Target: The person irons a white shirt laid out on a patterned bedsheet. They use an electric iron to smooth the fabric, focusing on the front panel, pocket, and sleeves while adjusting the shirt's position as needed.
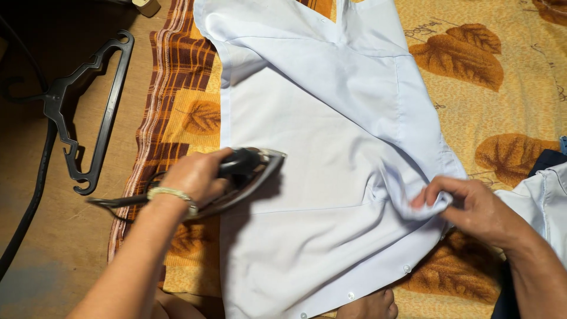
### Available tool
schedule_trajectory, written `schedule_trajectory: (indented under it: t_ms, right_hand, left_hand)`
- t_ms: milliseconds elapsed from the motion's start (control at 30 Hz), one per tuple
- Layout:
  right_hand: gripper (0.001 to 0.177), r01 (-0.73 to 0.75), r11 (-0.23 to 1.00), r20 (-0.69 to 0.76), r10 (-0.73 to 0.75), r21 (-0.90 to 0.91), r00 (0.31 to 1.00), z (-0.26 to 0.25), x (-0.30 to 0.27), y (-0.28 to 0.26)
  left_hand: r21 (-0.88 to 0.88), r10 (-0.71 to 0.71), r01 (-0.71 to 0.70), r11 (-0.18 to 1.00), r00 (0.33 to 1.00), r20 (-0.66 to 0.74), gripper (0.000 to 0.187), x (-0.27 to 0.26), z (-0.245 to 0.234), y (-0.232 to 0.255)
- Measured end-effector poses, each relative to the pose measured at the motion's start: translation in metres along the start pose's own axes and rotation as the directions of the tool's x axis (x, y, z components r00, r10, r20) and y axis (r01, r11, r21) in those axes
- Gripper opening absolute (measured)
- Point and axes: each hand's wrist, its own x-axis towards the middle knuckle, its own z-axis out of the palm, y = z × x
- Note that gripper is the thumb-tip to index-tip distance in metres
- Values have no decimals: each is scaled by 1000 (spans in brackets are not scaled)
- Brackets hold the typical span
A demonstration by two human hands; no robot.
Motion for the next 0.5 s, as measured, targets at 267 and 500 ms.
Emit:
schedule_trajectory:
  t_ms: [267, 500]
  right_hand:
    - [45, -457, 866, 247, 497, -201, 832, 4, 3, -30]
    - [98, -578, 540, -565, 214, -611, 797, -12, 41, 36]
  left_hand:
    - [-2, 23, -23, 1000, 1000, -16, 49, 7, -7, 21]
    - [-39, 293, -293, 955, 956, -9, 54, 39, 17, 102]
